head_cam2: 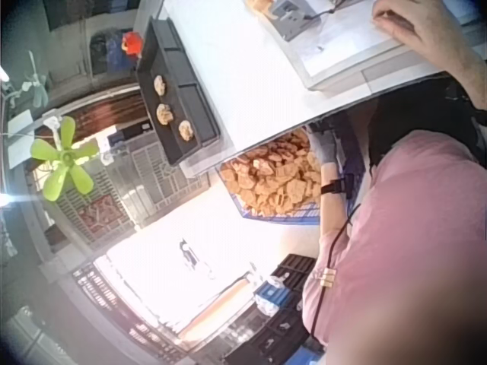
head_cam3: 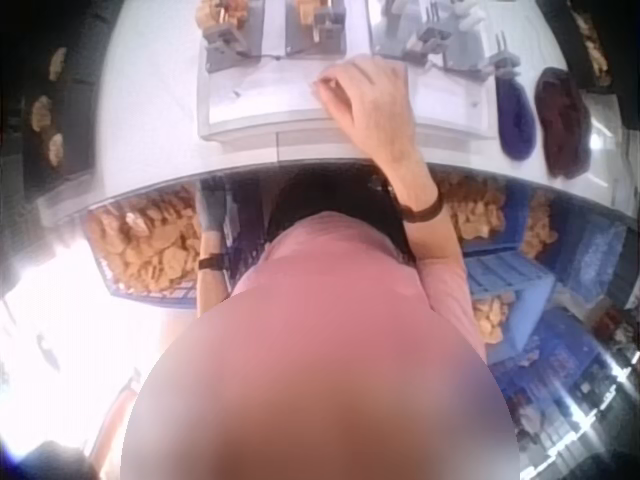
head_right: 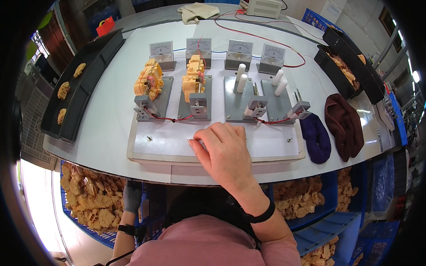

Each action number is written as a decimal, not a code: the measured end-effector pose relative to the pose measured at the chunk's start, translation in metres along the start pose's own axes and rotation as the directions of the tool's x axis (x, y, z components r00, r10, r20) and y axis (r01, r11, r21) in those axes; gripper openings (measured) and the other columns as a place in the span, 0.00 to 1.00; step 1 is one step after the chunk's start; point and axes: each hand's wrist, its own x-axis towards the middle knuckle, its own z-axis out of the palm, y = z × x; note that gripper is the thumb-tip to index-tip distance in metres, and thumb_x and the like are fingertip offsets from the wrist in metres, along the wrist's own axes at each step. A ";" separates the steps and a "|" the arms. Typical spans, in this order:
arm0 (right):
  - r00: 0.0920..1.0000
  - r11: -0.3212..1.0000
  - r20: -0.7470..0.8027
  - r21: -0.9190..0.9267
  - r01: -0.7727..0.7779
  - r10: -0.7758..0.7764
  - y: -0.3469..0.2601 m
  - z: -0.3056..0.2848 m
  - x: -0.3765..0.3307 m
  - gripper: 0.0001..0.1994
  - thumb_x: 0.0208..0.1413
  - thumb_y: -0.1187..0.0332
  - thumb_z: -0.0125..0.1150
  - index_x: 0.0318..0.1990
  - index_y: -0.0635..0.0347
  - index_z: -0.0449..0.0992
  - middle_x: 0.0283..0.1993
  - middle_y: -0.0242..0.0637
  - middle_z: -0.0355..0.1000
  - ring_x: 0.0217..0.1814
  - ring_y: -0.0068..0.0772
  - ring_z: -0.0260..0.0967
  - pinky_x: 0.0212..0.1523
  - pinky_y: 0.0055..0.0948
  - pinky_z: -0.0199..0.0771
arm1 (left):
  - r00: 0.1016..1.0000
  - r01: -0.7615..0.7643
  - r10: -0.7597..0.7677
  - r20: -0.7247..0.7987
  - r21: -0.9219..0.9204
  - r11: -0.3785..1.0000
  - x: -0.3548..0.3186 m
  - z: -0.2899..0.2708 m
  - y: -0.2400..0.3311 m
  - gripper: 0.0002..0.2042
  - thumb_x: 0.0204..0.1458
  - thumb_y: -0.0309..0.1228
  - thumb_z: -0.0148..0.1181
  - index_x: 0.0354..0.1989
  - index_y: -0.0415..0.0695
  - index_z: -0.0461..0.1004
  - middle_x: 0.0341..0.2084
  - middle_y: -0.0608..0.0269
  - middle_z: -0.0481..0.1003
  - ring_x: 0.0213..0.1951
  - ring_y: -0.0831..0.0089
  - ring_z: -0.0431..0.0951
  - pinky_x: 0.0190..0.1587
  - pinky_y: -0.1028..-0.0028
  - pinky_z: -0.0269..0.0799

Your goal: Assembling plastic toy or device parts using a testing jig and manual assembly.

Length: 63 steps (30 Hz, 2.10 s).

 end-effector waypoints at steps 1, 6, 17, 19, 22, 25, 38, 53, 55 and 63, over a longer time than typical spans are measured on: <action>1.000 1.000 0.001 -0.002 -0.003 0.003 0.000 0.000 0.000 0.06 0.51 0.68 0.70 0.33 0.51 0.77 0.30 0.25 0.69 0.33 0.30 0.67 0.43 0.33 0.60 | 1.000 -0.001 0.001 0.004 0.010 1.000 0.000 -0.001 0.004 0.20 0.58 0.37 0.58 0.57 0.42 0.68 0.48 0.39 0.75 0.50 0.39 0.74 0.48 0.55 0.72; 1.000 1.000 -0.008 -0.008 0.015 -0.015 0.000 0.001 0.001 0.06 0.51 0.68 0.70 0.33 0.52 0.77 0.30 0.26 0.68 0.34 0.30 0.67 0.42 0.33 0.60 | 1.000 0.017 -0.017 -0.002 -0.001 1.000 0.001 0.002 -0.012 0.20 0.58 0.37 0.58 0.57 0.42 0.68 0.48 0.40 0.75 0.50 0.39 0.74 0.48 0.55 0.72; 1.000 1.000 -0.011 -0.014 0.021 -0.022 0.001 0.002 0.001 0.07 0.51 0.68 0.70 0.32 0.52 0.76 0.30 0.27 0.67 0.34 0.31 0.66 0.41 0.33 0.60 | 1.000 0.001 -0.002 0.010 0.066 0.998 -0.001 -0.004 0.009 0.20 0.58 0.37 0.58 0.57 0.43 0.67 0.47 0.40 0.75 0.49 0.39 0.74 0.47 0.54 0.72; 1.000 1.000 -0.010 -0.015 0.015 -0.015 -0.001 0.002 0.001 0.07 0.51 0.68 0.70 0.32 0.53 0.76 0.30 0.27 0.67 0.34 0.31 0.66 0.41 0.33 0.60 | 1.000 0.002 -0.003 0.011 0.068 0.998 -0.002 -0.006 0.012 0.20 0.58 0.37 0.58 0.57 0.43 0.67 0.47 0.40 0.75 0.49 0.39 0.74 0.47 0.54 0.72; 1.000 0.999 -0.024 -0.035 0.014 -0.015 0.001 0.004 0.000 0.07 0.52 0.68 0.70 0.32 0.53 0.76 0.30 0.27 0.68 0.35 0.31 0.67 0.41 0.34 0.60 | 1.000 0.002 -0.003 0.014 0.065 0.998 -0.001 -0.004 0.014 0.20 0.58 0.37 0.58 0.57 0.43 0.67 0.47 0.40 0.75 0.49 0.39 0.74 0.47 0.54 0.72; 1.000 1.000 -0.012 -0.030 -0.003 0.002 0.001 0.005 0.000 0.07 0.52 0.67 0.70 0.32 0.53 0.76 0.30 0.27 0.68 0.36 0.32 0.67 0.42 0.34 0.60 | 1.000 0.004 -0.005 0.005 0.078 0.997 -0.001 -0.005 0.016 0.20 0.58 0.37 0.58 0.57 0.44 0.67 0.47 0.40 0.75 0.49 0.39 0.74 0.47 0.54 0.72; 0.999 0.999 -0.004 0.023 -0.043 0.043 -0.002 0.000 0.000 0.08 0.52 0.66 0.70 0.34 0.53 0.75 0.31 0.27 0.69 0.36 0.32 0.67 0.42 0.34 0.60 | 0.979 -0.157 0.117 0.166 0.248 0.956 -0.006 -0.085 0.077 0.17 0.53 0.29 0.62 0.51 0.37 0.73 0.44 0.46 0.77 0.45 0.51 0.78 0.45 0.62 0.74; 0.939 0.823 -0.107 0.521 -0.226 0.326 -0.001 -0.001 0.010 0.25 0.56 0.68 0.68 0.58 0.58 0.66 0.45 0.38 0.68 0.40 0.29 0.64 0.40 0.30 0.70 | 0.624 -0.778 0.757 0.193 0.070 0.624 0.036 -0.128 0.354 0.18 0.53 0.27 0.65 0.53 0.43 0.74 0.46 0.58 0.75 0.47 0.66 0.76 0.50 0.68 0.70; 0.947 0.822 -0.106 0.533 -0.203 0.302 -0.001 0.002 0.010 0.24 0.57 0.69 0.67 0.60 0.55 0.66 0.45 0.38 0.67 0.40 0.28 0.64 0.38 0.29 0.71 | 0.580 -0.814 0.780 0.235 0.144 0.562 0.047 -0.118 0.369 0.21 0.51 0.27 0.66 0.55 0.45 0.73 0.49 0.57 0.74 0.48 0.63 0.75 0.51 0.67 0.71; 0.980 0.815 -0.053 0.565 -0.128 0.191 0.000 -0.001 0.015 0.26 0.57 0.71 0.67 0.62 0.54 0.66 0.51 0.39 0.71 0.43 0.28 0.67 0.39 0.27 0.72 | 0.480 -0.852 0.762 0.434 0.436 0.289 0.110 -0.058 0.413 0.29 0.42 0.27 0.70 0.58 0.54 0.73 0.57 0.56 0.71 0.53 0.54 0.74 0.54 0.62 0.73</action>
